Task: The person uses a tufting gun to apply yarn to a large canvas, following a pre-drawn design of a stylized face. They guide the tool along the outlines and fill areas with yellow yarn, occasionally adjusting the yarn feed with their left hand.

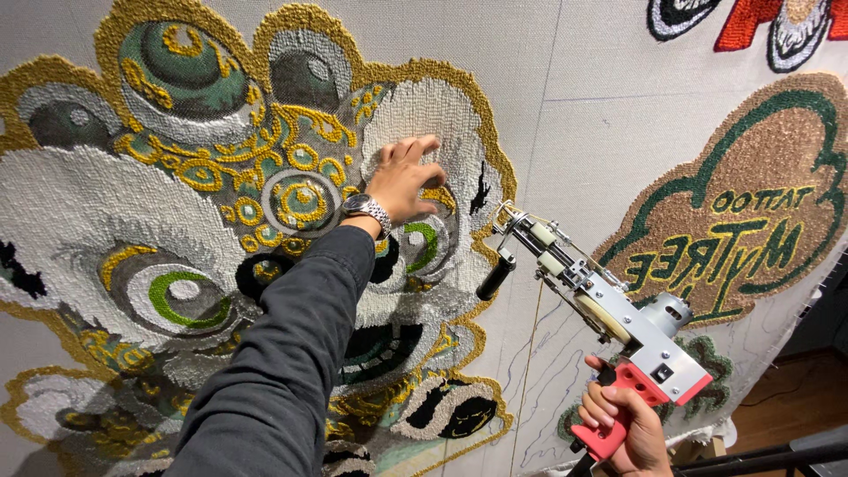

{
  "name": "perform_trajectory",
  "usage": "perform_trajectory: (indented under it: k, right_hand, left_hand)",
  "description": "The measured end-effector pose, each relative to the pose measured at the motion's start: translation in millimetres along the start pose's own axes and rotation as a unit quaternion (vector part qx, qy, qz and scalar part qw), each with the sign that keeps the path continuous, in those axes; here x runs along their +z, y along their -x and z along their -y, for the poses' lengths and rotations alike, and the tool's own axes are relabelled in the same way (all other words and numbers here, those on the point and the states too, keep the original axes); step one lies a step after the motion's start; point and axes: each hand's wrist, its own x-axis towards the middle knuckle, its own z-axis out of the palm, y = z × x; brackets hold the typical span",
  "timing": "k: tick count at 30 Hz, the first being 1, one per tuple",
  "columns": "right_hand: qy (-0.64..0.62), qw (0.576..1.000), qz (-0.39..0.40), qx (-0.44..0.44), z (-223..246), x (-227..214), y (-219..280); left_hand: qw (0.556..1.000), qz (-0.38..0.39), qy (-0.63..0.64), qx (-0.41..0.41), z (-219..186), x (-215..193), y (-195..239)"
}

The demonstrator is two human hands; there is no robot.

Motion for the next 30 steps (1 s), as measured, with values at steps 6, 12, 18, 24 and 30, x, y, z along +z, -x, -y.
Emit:
perform_trajectory:
  k: [6,12,18,24,30]
  right_hand:
    - [0.017,1.0,-0.006,0.0,3.8,4.2,4.5]
    - [0.01,1.0,-0.006,0.001,5.4,2.1,6.9]
    - [0.002,1.0,0.016,-0.005,6.9,-1.2,9.2]
    - [0.005,1.0,0.019,-0.007,9.8,-7.6,11.9]
    - [0.016,1.0,-0.008,0.011,13.9,-6.2,12.2]
  left_hand:
    - [1.0,-0.007,-0.011,0.017,1.1,4.1,1.8]
    - [1.0,-0.013,0.014,0.007,0.3,4.7,-0.1]
    - [1.0,0.01,-0.019,0.002,-4.0,-0.2,3.0]
    - [0.999,0.021,-0.023,-0.016,-8.6,-4.6,5.1]
    - [1.0,-0.007,-0.02,-0.011,-9.8,-4.8,13.6]
